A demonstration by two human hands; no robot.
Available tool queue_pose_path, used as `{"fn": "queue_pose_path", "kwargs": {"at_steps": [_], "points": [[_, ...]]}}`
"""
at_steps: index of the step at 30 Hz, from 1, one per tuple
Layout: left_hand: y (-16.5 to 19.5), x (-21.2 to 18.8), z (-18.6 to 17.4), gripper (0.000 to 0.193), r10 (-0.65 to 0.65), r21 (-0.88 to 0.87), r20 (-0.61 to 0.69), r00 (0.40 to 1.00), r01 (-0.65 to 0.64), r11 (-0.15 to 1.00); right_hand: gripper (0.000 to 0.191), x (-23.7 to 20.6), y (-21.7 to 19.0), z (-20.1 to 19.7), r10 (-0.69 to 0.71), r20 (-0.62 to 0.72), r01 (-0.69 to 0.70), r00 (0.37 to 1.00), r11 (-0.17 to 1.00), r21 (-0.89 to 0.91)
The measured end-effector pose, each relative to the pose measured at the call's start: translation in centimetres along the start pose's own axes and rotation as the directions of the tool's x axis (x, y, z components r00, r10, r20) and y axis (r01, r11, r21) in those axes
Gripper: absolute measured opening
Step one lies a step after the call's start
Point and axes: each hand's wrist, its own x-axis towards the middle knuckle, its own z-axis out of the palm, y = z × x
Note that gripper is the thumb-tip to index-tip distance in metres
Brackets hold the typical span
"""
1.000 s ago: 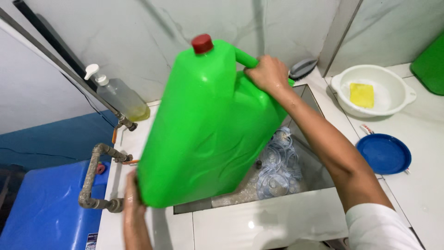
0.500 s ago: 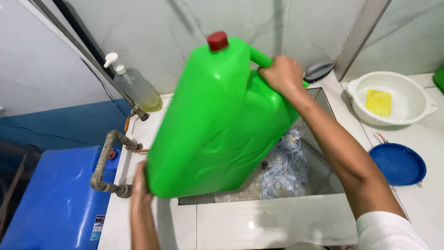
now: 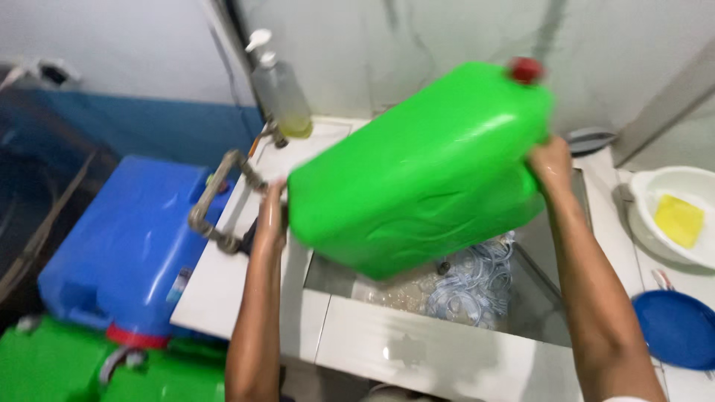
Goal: The person washes large green plastic jugs at a sink: they rinse a jug under running water, scrub its exterior and cap with a yellow sponge, use scissors to trim around a cap opening, scrub with a toothbrush, shake and empty water out of the jug, and place the cleaned jug on a stack of other jugs before starting on another jug.
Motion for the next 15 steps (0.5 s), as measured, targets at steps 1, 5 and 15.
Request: {"fn": "queue_pose_path", "kwargs": {"at_steps": [1,5,15], "points": [[2.7,0.1,0.7,0.061,0.078,0.039,0.018,0.997,-0.079,0.996,0.051,-0.9,2.0,0.3,-0.004,0.024,-0.004,1.000,0.943,0.332],[9.7,1.4,7.5,0.086,0.355,-0.030,0.327,0.876,-0.366,0.930,0.050,-5.5,6.8,2.4,0.158,0.131,-0.197,0.979,0.553,0.810],[0.6,8.0,0.9,0.051,-0.098,-0.107,-0.504,0.858,0.051,0.993,0.048,-15.3,7.1,9.3,0.307,0.291,-0.391,0.906,0.347,0.852]]}}
